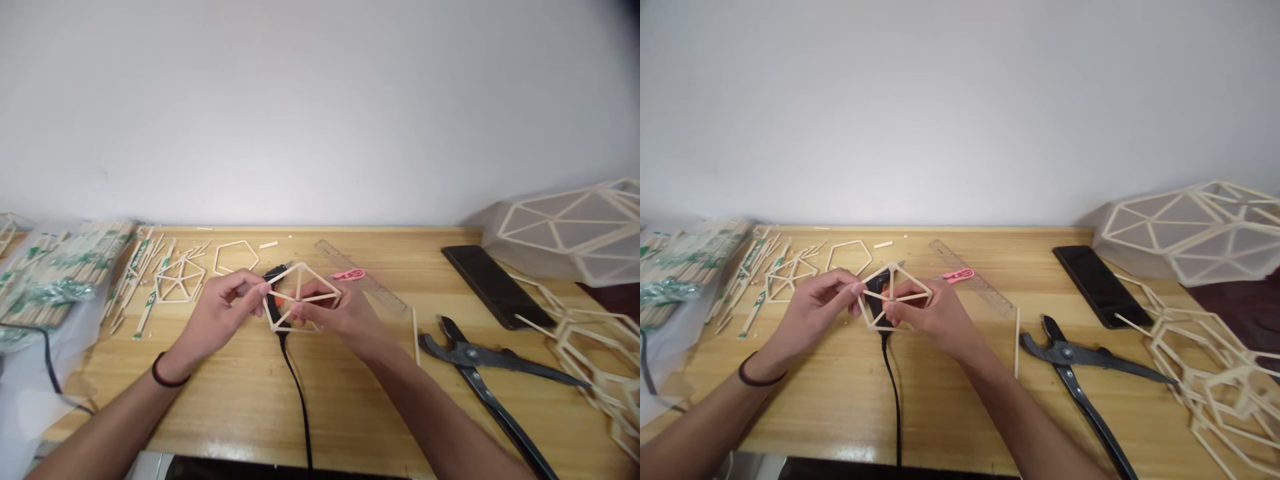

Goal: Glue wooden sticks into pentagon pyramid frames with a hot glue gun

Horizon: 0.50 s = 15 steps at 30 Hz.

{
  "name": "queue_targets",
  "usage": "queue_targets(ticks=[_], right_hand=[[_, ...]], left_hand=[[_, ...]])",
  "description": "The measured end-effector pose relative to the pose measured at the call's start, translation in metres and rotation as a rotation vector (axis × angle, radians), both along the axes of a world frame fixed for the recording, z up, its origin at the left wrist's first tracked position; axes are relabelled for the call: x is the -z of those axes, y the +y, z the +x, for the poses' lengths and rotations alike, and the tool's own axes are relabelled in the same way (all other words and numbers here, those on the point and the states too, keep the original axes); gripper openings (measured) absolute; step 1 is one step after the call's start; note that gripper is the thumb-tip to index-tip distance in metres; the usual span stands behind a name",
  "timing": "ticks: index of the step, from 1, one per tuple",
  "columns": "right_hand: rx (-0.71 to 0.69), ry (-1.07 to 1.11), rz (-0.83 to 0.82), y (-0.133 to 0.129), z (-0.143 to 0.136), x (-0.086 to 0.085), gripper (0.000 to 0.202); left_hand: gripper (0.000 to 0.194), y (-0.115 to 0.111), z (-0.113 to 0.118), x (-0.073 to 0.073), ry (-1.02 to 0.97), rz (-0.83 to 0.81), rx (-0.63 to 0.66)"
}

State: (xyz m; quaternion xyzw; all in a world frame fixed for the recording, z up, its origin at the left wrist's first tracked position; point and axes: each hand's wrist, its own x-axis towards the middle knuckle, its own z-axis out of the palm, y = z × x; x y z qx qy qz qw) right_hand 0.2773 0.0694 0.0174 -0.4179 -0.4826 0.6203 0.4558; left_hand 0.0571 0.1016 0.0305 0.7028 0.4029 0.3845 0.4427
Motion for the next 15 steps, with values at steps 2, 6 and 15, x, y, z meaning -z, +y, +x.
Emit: queue_targets(ticks=[2, 6, 15], right_hand=[[-0.002, -0.015, 0.012, 0.0011, -0.0001, 0.0011, 0.016], [-0.013, -0.043, 0.035, 0.0023, 0.0003, 0.0013, 0.018], [-0.026, -0.118, 0.05, 0.0006, 0.0002, 0.0049, 0.027]], left_hand=[[0.026, 0.0009, -0.0003, 0.0005, 0.014, -0.003, 0.013], [0.029, 0.0, -0.0007, 0.0004, 0.069, 0.022, 0.039], [0.036, -0.0016, -0.0027, 0.0024, 0.209, 0.187, 0.041]])
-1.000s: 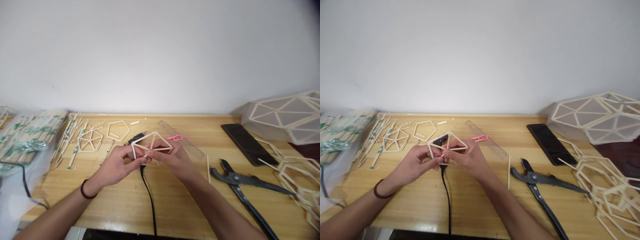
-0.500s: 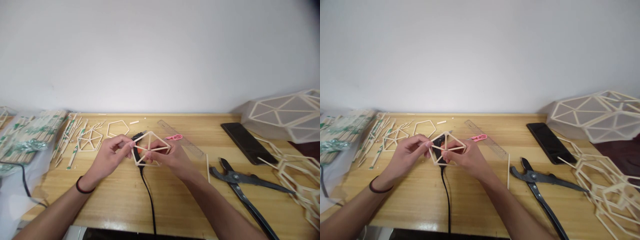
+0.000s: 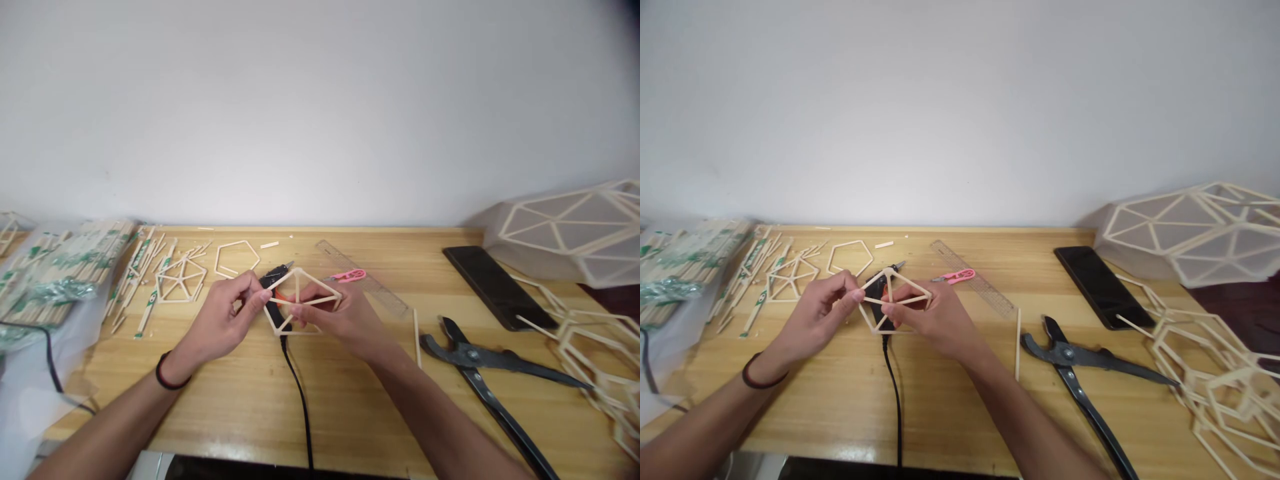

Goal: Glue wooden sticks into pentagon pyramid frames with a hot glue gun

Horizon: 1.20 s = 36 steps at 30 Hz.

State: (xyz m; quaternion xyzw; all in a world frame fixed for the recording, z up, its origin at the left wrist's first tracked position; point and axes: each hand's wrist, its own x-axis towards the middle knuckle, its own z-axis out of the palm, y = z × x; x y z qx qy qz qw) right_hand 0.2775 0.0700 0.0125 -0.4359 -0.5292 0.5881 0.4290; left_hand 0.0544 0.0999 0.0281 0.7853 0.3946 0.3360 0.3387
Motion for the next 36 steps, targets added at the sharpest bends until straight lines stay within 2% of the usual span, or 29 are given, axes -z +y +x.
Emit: queue_targets(ticks=[11, 17, 22, 27, 33, 36], right_hand=[[-0.021, 0.007, 0.019, 0.0, -0.002, -0.006, 0.033], [0.034, 0.033, 0.047, 0.001, 0.001, -0.005, 0.044], [0.02, -0.04, 0.087, 0.001, 0.002, -0.003, 0.054], [0.014, 0.03, 0.094, 0.0, 0.0, 0.0, 0.064], [0.114, 0.121, 0.151, 0.001, 0.004, 0.005, 0.052], [0.18, 0.127, 0.174, 0.002, 0.005, 0.005, 0.039]], left_hand=[[0.039, -0.004, -0.004, 0.005, -0.081, -0.114, 0.05], [0.039, -0.003, -0.001, 0.004, -0.087, -0.044, -0.047], [0.044, -0.001, 0.002, 0.003, -0.027, -0.028, -0.052], [0.046, -0.003, 0.003, 0.001, -0.029, 0.007, -0.102], [0.049, -0.003, 0.002, -0.001, -0.051, 0.044, -0.196], [0.051, -0.003, 0.0, 0.0, -0.055, 0.037, -0.226]])
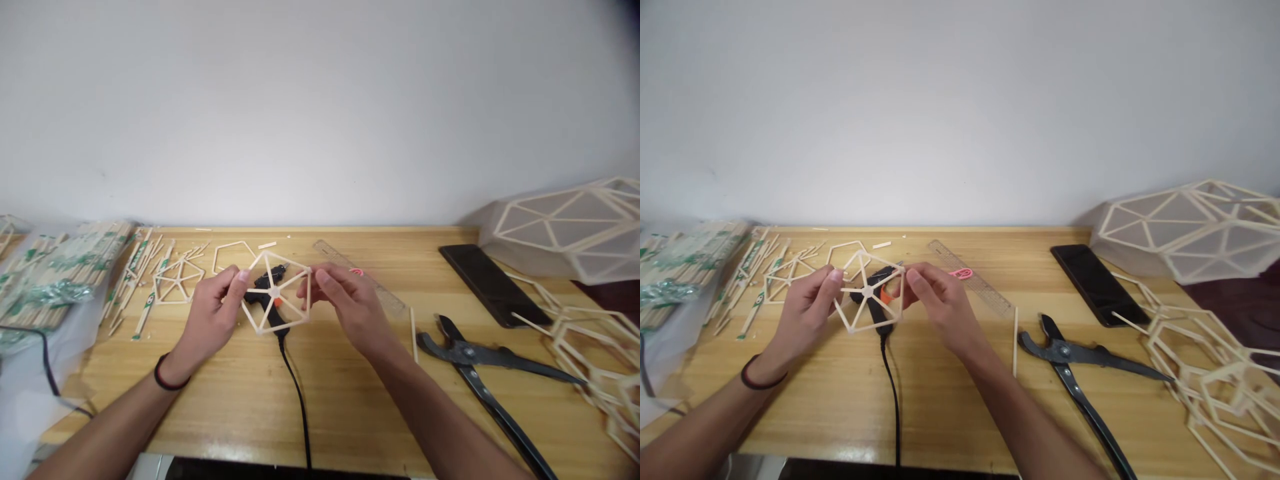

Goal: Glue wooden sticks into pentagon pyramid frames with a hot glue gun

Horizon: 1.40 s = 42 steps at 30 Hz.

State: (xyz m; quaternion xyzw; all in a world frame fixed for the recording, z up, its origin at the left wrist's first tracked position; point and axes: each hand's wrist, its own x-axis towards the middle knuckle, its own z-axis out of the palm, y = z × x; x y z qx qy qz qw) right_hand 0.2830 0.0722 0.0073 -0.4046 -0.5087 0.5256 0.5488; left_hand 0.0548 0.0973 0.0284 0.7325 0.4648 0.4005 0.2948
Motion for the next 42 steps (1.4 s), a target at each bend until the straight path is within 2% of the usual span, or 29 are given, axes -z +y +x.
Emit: queue_targets(ticks=[3, 9, 14, 17, 21, 26, 28, 33, 35, 38, 40, 42], right_hand=[[0.064, 0.01, 0.007, 0.001, 0.001, 0.0, 0.031], [0.093, 0.043, 0.048, 0.003, 0.003, 0.003, 0.013], [0.106, 0.03, 0.058, 0.002, 0.007, 0.001, 0.016], [0.044, 0.036, 0.05, 0.001, 0.006, -0.004, 0.02], [-0.13, -0.003, 0.008, -0.002, -0.001, -0.009, 0.027], [-0.212, -0.038, -0.003, -0.003, -0.005, -0.009, 0.03], [-0.171, -0.115, 0.007, -0.001, -0.001, -0.009, 0.03], [0.115, -0.565, 0.061, 0.0, -0.004, 0.0, 0.035], [0.093, -0.685, 0.068, -0.004, -0.018, 0.006, 0.031], [0.045, -1.047, -0.073, -0.011, -0.043, 0.009, 0.05], [-0.023, -1.14, -0.119, -0.014, -0.053, 0.008, 0.046], [-0.06, -1.144, -0.126, -0.013, -0.054, 0.008, 0.035]], left_hand=[[0.055, 0.001, 0.0, 0.001, -0.008, -0.018, -0.004], [0.057, 0.001, 0.001, 0.0, -0.029, -0.064, 0.015], [0.058, 0.002, 0.0, 0.001, -0.107, -0.174, 0.089], [0.057, 0.002, -0.002, 0.001, -0.155, -0.295, 0.227], [0.038, 0.001, 0.0, -0.005, -0.29, -0.511, 0.379], [0.03, -0.001, 0.003, -0.009, -0.258, -0.606, 0.493], [0.029, 0.0, 0.001, -0.008, -0.306, -0.617, 0.469], [0.018, 0.01, -0.01, -0.013, -0.593, -0.592, 0.277], [0.02, 0.014, -0.014, -0.015, -0.671, -0.591, 0.239], [0.023, 0.015, -0.016, -0.016, -0.659, -0.599, 0.285], [0.022, 0.013, -0.017, -0.014, -0.612, -0.618, 0.365], [0.021, 0.01, -0.018, -0.011, -0.578, -0.633, 0.44]])
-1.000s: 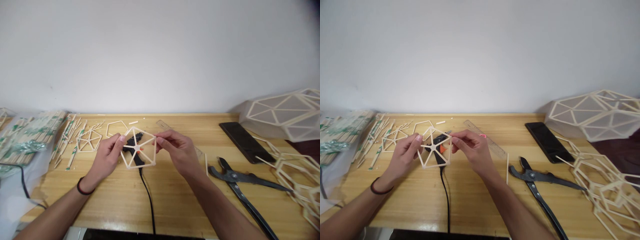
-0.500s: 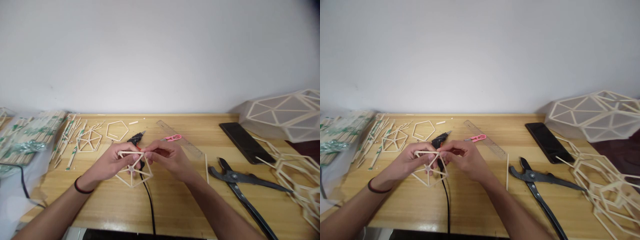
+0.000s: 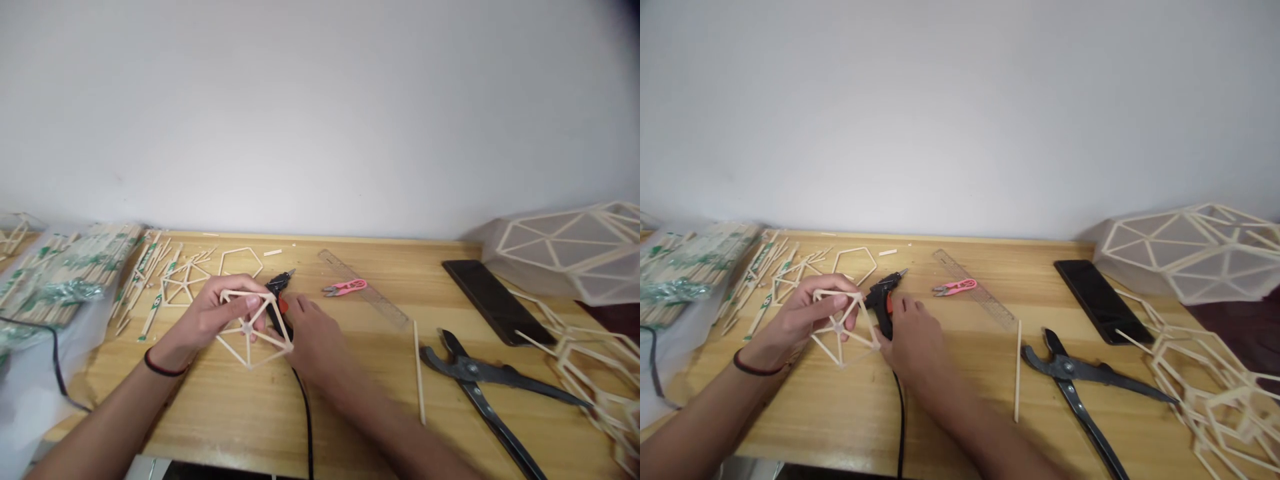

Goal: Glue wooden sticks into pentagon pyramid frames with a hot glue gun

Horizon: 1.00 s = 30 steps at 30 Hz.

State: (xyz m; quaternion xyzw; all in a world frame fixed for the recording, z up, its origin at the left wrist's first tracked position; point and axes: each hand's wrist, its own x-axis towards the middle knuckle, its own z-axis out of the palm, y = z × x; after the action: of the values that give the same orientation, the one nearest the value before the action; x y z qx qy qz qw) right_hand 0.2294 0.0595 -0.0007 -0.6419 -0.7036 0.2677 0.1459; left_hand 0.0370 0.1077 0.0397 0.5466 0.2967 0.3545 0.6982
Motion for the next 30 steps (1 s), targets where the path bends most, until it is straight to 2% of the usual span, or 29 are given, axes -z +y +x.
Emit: queue_targets(ticks=[2, 4, 9, 13, 16, 20, 22, 25, 30], right_hand=[[0.011, 0.017, -0.01, 0.004, 0.008, 0.001, 0.031], [0.048, 0.032, -0.015, 0.009, 0.021, 0.001, 0.036], [0.199, 0.071, 0.055, 0.02, 0.058, -0.006, 0.045], [0.343, 0.222, 0.177, 0.023, 0.074, -0.012, 0.026], [0.36, 0.495, 0.222, 0.018, 0.076, -0.008, 0.034], [0.249, 0.73, 0.159, 0.006, 0.069, -0.001, 0.043], [0.223, 0.772, 0.097, -0.002, 0.063, -0.001, 0.046], [0.288, 0.824, 0.045, -0.011, 0.054, -0.005, 0.047], [0.31, 0.731, 0.148, -0.022, 0.046, -0.01, 0.043]], left_hand=[[0.02, -0.001, -0.002, 0.002, -0.011, -0.003, 0.036], [0.019, -0.001, -0.004, 0.001, -0.046, -0.013, 0.039], [0.019, 0.006, -0.008, -0.001, -0.037, 0.029, -0.03], [0.027, 0.011, -0.003, 0.003, 0.13, 0.189, -0.152], [0.03, 0.012, 0.004, 0.007, 0.259, 0.327, -0.265], [0.031, 0.008, 0.012, 0.008, 0.418, 0.457, -0.355], [0.027, 0.005, 0.014, 0.008, 0.432, 0.466, -0.372], [0.024, 0.001, 0.016, 0.007, 0.412, 0.455, -0.393], [0.027, -0.004, 0.019, 0.004, 0.42, 0.494, -0.381]])
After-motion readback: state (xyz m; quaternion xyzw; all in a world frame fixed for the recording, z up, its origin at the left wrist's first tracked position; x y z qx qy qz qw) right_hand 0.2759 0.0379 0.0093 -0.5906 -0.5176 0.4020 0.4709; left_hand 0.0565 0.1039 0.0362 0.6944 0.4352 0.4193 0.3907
